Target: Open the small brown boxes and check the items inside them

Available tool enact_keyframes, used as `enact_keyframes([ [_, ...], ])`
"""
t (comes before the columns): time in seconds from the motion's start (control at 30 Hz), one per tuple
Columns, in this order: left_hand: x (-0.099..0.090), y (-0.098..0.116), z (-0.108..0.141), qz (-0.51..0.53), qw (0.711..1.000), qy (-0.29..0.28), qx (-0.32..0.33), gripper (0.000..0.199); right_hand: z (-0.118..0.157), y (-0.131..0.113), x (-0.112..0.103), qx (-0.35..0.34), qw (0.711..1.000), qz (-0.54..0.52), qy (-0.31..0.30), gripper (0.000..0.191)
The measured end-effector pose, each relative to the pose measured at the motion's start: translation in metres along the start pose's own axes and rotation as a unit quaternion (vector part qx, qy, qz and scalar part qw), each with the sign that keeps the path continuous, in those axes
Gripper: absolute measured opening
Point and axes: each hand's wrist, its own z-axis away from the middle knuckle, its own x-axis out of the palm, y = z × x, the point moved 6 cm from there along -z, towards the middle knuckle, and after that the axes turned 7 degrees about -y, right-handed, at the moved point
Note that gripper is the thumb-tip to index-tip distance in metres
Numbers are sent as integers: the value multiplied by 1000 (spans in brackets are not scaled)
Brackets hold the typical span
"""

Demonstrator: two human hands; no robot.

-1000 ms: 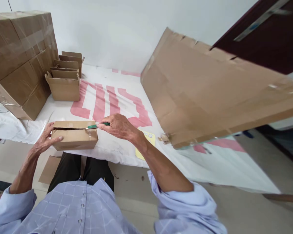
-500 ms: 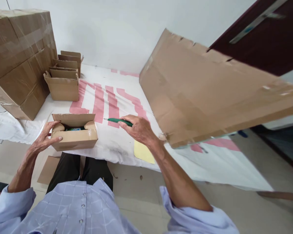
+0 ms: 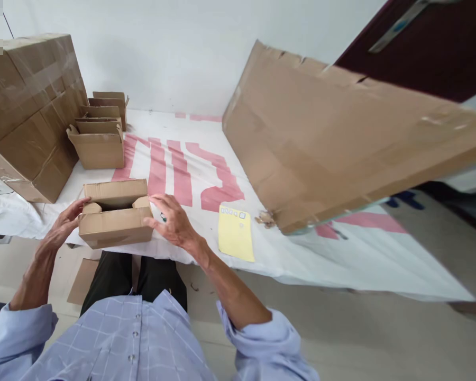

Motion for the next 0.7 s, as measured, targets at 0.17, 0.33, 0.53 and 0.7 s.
enact_keyframes([
  [0.17,4,0,6,-31,998,-49,-1,114,3,-55,10,-124,988,25,-88,30],
  [0.33,8,1,5,-114,991,-65,-20,126,40,-69,22,-168,977,83,-98,26],
  [0.53,17,15,5,-185,982,-35,-12,126,0,-67,36,-118,978,76,-156,31],
  [0.7,26,17,1,-209,977,33,-30,116,-32,-70,41,-94,947,195,-236,32],
])
